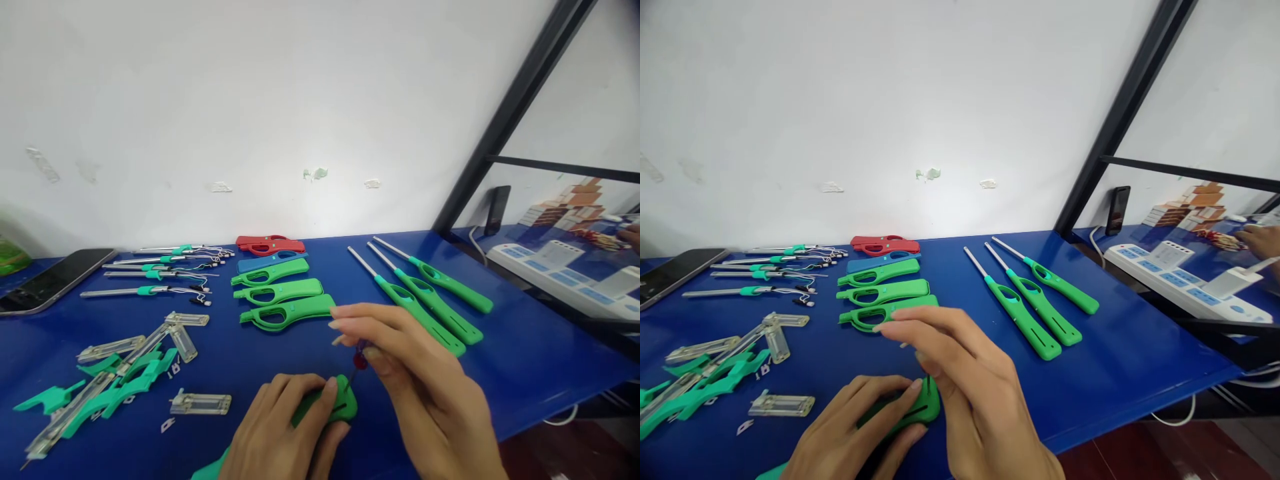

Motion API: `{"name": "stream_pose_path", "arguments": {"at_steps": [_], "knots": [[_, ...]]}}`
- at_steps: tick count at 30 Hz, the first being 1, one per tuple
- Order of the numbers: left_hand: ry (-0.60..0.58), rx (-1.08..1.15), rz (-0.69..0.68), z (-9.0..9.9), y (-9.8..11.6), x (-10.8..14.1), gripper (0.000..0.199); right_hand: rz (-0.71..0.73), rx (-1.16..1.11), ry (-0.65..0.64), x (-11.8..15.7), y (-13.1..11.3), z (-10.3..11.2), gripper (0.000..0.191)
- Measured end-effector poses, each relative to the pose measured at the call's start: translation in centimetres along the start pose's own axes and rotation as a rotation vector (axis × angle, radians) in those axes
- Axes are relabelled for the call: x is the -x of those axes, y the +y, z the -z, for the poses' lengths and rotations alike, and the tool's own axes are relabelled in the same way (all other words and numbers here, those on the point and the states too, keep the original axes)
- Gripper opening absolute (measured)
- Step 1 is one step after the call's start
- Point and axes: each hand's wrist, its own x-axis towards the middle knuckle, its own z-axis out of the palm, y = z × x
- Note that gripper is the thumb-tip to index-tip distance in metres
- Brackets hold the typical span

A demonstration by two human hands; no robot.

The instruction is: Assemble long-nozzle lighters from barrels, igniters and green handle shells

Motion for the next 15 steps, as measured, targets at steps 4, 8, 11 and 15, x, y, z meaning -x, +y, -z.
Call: {"name": "stream_pose_path", "arguments": {"at_steps": [4, 8, 11, 15], "knots": [[-0.032, 0.000, 0.010, 0.1, 0.1, -0.1, 0.028, 0.041, 0.026, 0.053, 0.1, -0.5, 0.0, 0.035], [-0.026, -0.002, 0.025, 0.2, 0.1, 0.0, 0.030, 0.015, 0.124, 0.063, 0.3, -1.2, 0.3, 0.031], [-0.011, 0.001, 0.017, 0.1, 0.1, 0.1, 0.028, 0.003, 0.084, 0.014, 0.5, -1.5, 0.5, 0.036], [0.001, 0.016, 0.019, 0.1, 0.2, 0.2, 0.030, 0.082, 0.105, 0.148, 0.7, -1.2, 0.0, 0.038]]}}
